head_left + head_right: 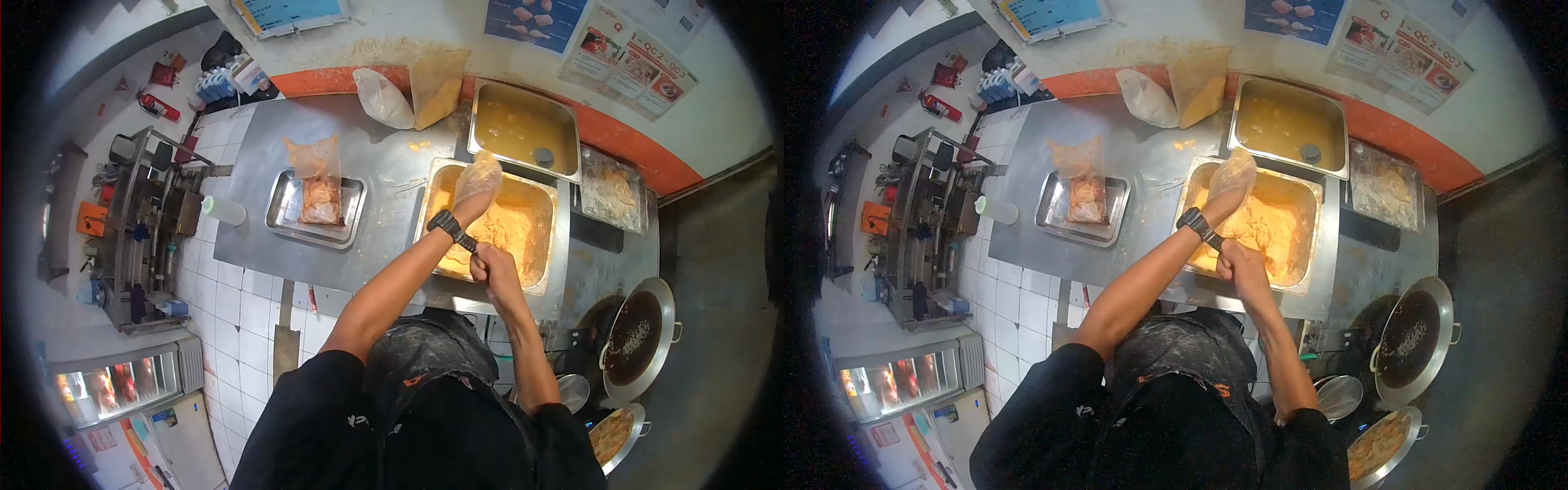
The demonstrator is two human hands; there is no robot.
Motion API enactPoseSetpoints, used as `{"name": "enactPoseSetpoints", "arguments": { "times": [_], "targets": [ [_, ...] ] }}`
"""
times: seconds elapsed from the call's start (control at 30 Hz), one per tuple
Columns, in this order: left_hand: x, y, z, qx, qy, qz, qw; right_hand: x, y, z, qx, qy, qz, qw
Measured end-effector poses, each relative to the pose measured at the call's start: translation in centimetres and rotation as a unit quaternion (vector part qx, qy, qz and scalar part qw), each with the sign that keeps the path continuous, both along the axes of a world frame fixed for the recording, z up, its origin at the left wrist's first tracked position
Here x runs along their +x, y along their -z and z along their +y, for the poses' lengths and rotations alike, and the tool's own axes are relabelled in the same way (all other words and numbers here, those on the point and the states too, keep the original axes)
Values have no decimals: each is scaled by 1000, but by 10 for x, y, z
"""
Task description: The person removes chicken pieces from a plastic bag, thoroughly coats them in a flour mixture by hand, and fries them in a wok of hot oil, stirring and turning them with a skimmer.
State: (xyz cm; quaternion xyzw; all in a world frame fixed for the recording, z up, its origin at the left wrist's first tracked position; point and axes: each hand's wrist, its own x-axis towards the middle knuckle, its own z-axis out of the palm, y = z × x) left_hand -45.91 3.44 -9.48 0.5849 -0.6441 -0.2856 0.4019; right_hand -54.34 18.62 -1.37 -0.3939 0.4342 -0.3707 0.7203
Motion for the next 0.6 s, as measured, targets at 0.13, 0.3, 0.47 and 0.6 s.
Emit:
{"name": "enactPoseSetpoints", "arguments": {
  "times": [0.13, 0.3, 0.47, 0.6],
  "targets": [
    [0, -38, 12, -191, 110, -137, 966, -12, -26, 15, -61, 0, 75, 995],
    [-26, -59, 22, -66, 206, -87, 972, -14, -61, 5, -276, -50, 148, 948],
    [-22, -44, 20, 12, 199, -8, 980, -27, -39, -32, -430, -125, 178, 876],
    [-18, -37, 25, 29, 159, 39, 986, -29, -37, -51, -539, -134, 232, 798]
  ]
}}
